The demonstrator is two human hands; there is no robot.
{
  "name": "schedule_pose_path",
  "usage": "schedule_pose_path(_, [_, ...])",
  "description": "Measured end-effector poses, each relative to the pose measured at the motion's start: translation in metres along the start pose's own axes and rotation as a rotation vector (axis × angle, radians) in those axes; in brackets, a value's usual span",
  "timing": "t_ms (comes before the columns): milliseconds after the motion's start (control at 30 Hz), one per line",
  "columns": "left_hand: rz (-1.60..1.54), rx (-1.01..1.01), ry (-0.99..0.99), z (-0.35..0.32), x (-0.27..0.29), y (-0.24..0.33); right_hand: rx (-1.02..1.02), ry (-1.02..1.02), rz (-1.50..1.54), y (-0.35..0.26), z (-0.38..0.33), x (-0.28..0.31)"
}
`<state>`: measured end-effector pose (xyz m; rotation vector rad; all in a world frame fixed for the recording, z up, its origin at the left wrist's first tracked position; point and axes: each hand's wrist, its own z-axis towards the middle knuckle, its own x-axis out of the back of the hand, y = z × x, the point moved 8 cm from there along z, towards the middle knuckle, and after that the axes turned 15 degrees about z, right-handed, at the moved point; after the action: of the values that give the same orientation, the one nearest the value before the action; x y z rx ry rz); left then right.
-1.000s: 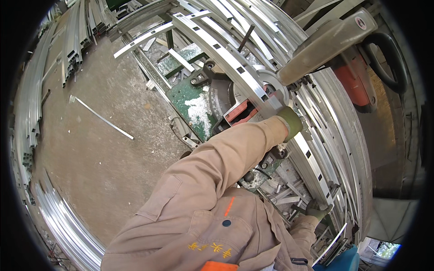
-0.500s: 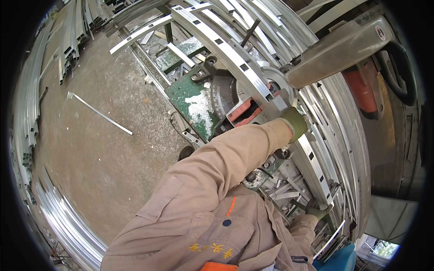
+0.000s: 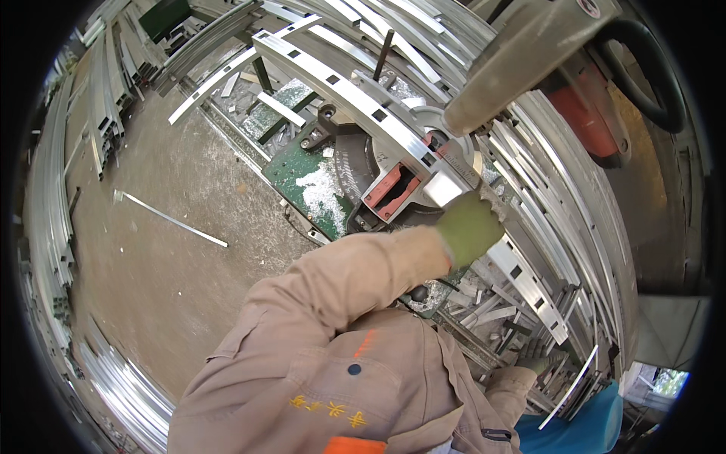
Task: The person uses a chop saw to cut aluminum profiles into shorter pieces. They position each profile on the saw, lower the blade to cut, then remove and set aside the cut pieces. The person also marks some pieces with a marker before cutting.
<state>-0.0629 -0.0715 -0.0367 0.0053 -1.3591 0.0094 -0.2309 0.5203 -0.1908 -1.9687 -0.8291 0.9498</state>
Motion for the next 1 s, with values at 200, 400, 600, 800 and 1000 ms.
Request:
schedule_pose_path(200, [-0.163, -0.023, -0.004, -0.127, -0.008, 0.047, 0.014, -0.282, 0.217, 0.038, -0.093, 0.003])
schedule_pose_path(400, [-0.325, -0.057, -0.235, -0.206, -0.052, 0.034, -0.071, -0.238, 0.219, 0.11, -0.201, 0.011])
schedule_pose_path(600, [-0.513, -0.168, -0.456, -0.214, -0.087, 0.075, -0.255, -0.296, -0.01, 0.188, -0.38, -0.039])
schedule_pose_path(800, [-0.784, -0.2, -0.099, -0.197, -0.057, 0.094, 0.003, 0.05, -0.032, 0.126, -0.323, 0.043])
schedule_pose_path(1000, [-0.676, -0.053, -0.293, -0.245, -0.077, 0.042, 0.22, 0.304, -0.448, 0.061, -0.211, 0.186])
